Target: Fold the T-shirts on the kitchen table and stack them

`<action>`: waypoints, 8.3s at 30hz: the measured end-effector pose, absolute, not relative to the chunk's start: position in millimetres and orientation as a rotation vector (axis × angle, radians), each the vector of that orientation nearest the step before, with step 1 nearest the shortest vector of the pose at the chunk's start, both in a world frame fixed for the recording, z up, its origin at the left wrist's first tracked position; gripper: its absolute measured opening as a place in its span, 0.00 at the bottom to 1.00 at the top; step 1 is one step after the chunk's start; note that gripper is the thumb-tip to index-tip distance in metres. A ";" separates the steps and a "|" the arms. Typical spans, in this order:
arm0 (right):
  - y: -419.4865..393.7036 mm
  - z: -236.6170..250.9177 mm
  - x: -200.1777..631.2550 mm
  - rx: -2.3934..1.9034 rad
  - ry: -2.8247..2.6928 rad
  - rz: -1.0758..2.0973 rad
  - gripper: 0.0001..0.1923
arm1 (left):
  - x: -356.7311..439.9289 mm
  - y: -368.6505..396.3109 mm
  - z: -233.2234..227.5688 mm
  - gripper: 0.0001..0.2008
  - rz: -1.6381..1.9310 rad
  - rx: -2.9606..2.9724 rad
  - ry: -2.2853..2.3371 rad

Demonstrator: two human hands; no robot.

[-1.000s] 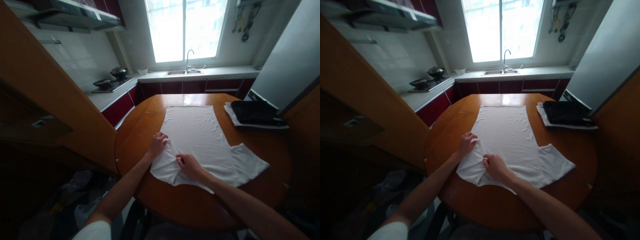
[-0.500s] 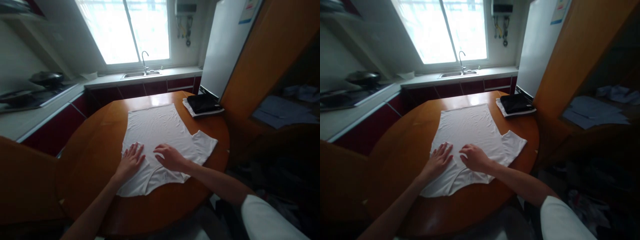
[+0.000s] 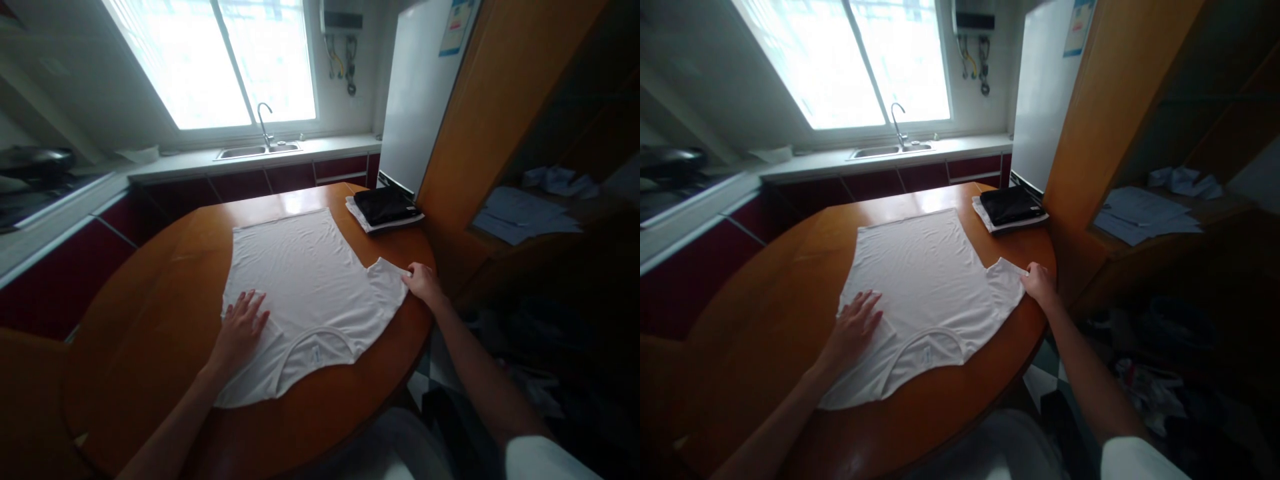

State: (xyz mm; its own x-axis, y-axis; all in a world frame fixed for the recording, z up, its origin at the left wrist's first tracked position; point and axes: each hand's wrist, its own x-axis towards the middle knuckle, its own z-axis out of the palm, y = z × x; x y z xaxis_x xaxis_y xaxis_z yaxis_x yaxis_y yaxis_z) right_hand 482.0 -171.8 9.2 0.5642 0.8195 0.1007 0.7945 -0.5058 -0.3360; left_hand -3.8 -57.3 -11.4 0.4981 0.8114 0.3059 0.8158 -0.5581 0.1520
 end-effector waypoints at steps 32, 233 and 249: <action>-101.1 6.5 373.2 -1.824 -2.097 0.076 0.25 | -4.7 -50.9 -13.7 0.23 -0.861 -2.821 -1.579; -46.9 5.2 311.9 -1.716 -2.330 0.122 0.34 | 48.7 -19.3 11.4 0.32 -0.224 -2.854 -1.501; -59.9 -9.5 337.9 -1.888 -2.272 0.092 0.39 | 10.9 -21.5 -1.5 0.31 -0.230 -2.798 -1.501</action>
